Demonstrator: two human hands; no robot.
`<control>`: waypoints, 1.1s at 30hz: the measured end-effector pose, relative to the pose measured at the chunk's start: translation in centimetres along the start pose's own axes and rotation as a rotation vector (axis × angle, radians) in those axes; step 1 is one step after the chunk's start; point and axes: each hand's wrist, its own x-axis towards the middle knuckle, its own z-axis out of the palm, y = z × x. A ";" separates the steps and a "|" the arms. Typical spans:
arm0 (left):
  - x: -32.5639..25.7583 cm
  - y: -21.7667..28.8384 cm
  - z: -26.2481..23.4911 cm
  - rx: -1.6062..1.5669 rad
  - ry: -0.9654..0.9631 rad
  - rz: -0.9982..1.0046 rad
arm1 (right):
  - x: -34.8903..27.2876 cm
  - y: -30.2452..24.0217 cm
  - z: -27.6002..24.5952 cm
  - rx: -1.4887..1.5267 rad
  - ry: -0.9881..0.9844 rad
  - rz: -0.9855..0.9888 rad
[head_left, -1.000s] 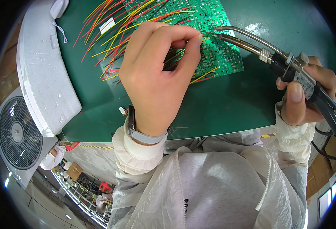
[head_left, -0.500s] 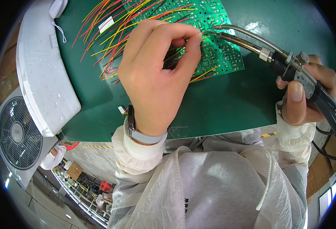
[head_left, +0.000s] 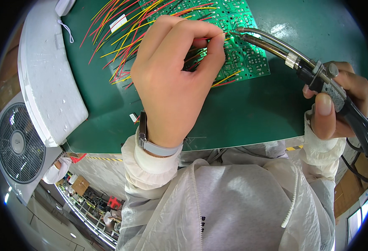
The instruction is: The person solders colored wires onto a large green printed circuit board with a soldering iron and solder wire, connecting the wires to a connector on the board.
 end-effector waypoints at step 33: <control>1.0 -0.5 -0.1 0.074 0.051 0.027 | -0.6 0.5 0.1 0.121 0.139 -0.073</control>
